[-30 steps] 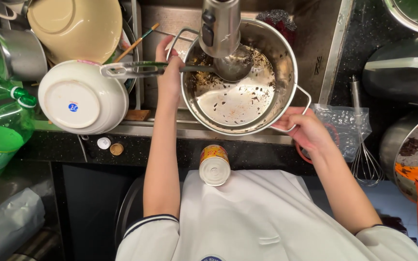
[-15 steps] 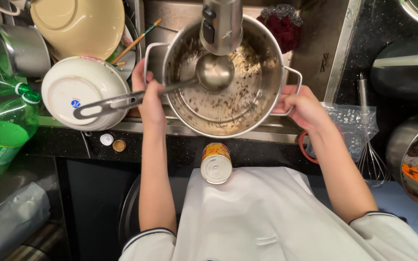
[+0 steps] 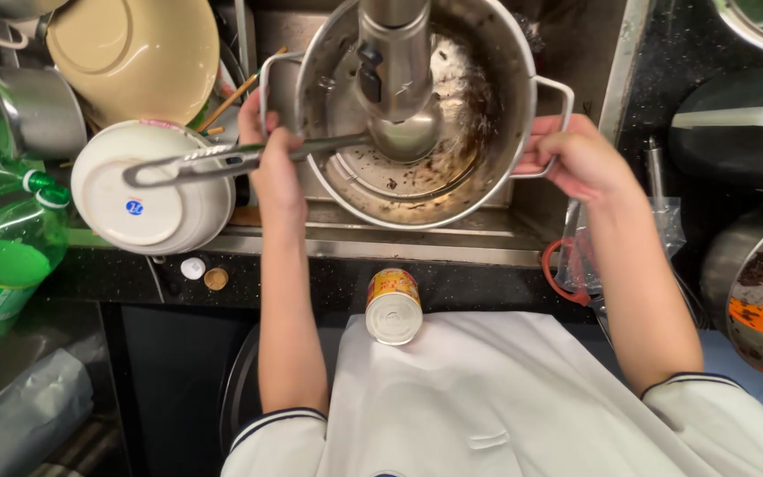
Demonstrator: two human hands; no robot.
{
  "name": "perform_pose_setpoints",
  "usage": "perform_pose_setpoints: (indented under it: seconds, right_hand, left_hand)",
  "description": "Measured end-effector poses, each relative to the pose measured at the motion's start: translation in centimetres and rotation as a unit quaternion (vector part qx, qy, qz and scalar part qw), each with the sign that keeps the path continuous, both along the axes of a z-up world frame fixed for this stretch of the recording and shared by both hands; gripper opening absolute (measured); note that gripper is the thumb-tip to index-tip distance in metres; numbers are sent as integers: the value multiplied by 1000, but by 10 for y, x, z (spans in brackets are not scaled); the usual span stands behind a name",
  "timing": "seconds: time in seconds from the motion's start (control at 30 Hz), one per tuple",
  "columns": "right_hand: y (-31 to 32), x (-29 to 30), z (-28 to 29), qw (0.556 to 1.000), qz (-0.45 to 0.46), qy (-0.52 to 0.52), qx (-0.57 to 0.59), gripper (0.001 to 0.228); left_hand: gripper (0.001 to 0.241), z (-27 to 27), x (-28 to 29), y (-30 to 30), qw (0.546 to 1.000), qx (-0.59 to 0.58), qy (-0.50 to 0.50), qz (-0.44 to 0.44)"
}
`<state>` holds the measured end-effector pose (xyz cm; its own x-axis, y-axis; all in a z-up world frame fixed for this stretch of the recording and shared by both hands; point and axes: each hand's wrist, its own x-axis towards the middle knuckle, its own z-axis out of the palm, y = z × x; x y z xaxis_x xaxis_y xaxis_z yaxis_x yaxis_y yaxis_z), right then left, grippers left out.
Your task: Cleaning a large pot in a sink and transferring liquid between pots on a stove.
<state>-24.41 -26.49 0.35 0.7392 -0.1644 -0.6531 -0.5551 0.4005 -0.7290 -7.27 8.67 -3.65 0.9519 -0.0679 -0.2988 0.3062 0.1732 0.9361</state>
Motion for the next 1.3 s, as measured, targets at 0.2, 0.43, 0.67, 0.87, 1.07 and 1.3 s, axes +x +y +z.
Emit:
perform_pose_setpoints:
  seconds: [0.2,0.43,0.67,0.87,1.07,1.3]
  right_hand:
    - [-3,-43,-40,997,-12,52,52,48]
    - [-29,-28,0,998,-33,55,-16,43]
    - [12,4,6,999,22,25,9,49]
    - [-6,-27,23,996,-25,82,3,55]
    - [-3,0,39,1000,12,18,-20,57]
    - [7,-20,35,997,-19,78,-14,54]
  left_hand:
    - [68,0,-23,3,998,35,41,-25]
    - [61,-21,-7,-31,998,-23,45,-47]
    - [64,-27,3,21,1000,4,-6,2]
    - [66,-52,-14,-22,993,-19,113,-32]
    - [60,-47,2,-12,994,-81,71,-10]
    - [61,-95,-16,-3,987,-118,103,-25]
